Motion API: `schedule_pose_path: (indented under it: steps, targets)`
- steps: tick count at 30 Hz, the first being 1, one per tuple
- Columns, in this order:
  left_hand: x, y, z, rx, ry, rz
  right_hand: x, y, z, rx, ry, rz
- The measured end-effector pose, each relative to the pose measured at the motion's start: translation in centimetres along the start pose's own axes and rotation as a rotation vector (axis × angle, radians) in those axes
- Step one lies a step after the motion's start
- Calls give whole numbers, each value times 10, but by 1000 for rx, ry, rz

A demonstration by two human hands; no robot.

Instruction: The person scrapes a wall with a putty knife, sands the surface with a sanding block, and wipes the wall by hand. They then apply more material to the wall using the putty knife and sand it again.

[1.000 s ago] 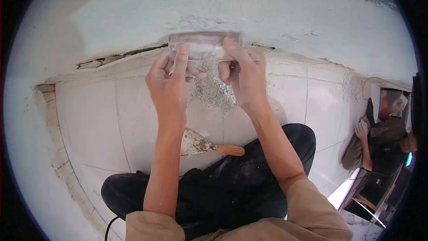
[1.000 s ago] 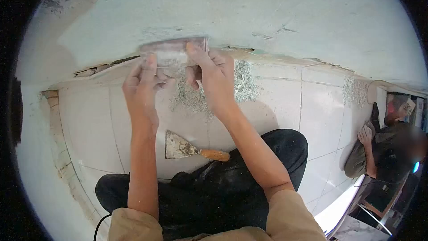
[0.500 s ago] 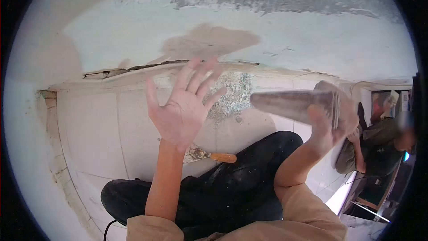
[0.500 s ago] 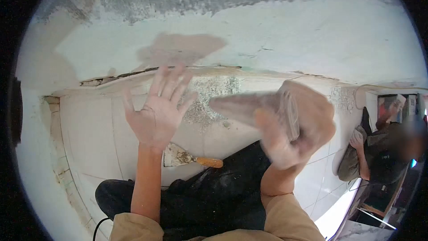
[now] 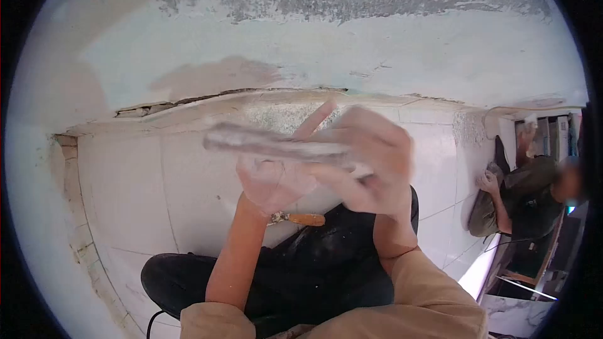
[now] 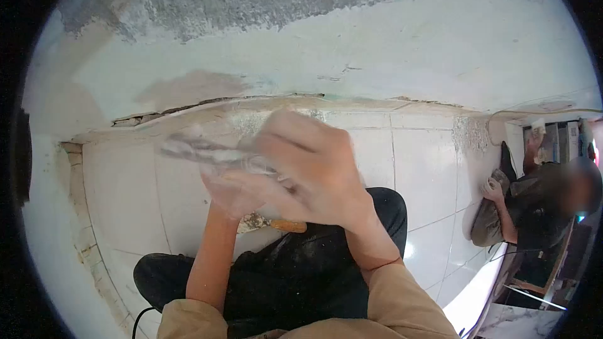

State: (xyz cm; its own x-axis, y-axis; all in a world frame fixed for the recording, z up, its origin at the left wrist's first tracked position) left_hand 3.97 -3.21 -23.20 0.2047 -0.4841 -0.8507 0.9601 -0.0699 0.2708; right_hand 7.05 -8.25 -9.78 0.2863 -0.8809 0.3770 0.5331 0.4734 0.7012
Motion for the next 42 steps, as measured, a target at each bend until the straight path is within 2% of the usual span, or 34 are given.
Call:
schedule_pose_path:
  steps: [2,3,5,6,8,9,11,12,13,15,17,19,20,21,23,24,27,29,32,36,42]
  targets:
    - [2,-4,-3,2,-52,4,-18,-1,-3,46,-67,207]
    - [2,-3,-5,1,-50,1,-16,-2,-6,44,-64,205]
    - [7,1,5,104,499,-10,36,-3,-5,103,-62,-222]
    - [3,4,6,103,497,-8,42,-3,-3,103,-63,-220]
    - [0,8,4,75,630,-89,55,-4,-24,-192,-176,-253]
    - [2,7,2,76,629,-92,56,-4,-29,-196,-176,-254]
    - [-2,5,2,87,644,3,36,2,-24,1,-273,-80]
    - [-1,5,2,88,644,1,31,3,-21,-14,-274,-77]
    - [0,5,1,93,656,-3,32,3,-21,-15,-273,-78]
    - [-2,4,1,95,668,-9,50,1,-12,87,-187,-238]
    - [-9,7,-1,54,611,-15,62,3,-9,78,-224,-296]
    - [-17,8,-2,44,607,10,68,4,-14,-29,-286,-300]
    - [-22,7,-3,30,606,32,66,3,-13,58,-261,-303]
    - [-22,7,-4,31,605,31,65,2,-12,57,-262,-303]
    - [-25,6,-8,4,580,46,46,2,-12,50,-304,-151]
    - [-26,6,-9,2,582,43,46,2,-13,48,-301,-151]
    - [-29,7,-16,-30,591,-11,69,-1,-15,23,-218,-353]
    - [-37,7,-21,-72,559,29,69,0,-15,18,-225,-350]
    - [-39,6,-22,-42,614,84,41,3,-12,86,-209,-134]
    - [-42,5,-27,-46,619,88,47,1,-12,72,-205,-241]
    - [-50,3,-41,-150,624,33,45,1,-13,89,-212,-191]
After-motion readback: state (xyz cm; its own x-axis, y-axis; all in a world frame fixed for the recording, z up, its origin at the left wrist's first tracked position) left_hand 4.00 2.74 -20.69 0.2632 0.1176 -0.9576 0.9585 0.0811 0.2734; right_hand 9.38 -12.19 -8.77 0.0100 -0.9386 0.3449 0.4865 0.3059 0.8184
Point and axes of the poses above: each hand's wrist, its own y-axis towards the middle knuckle, its own x-axis out of the back of the hand, z = x × y, the point moved 10 cm from there along y, towards the middle knuckle, and after that the axes turned 2 degrees about -z, right-handed, at the moved point
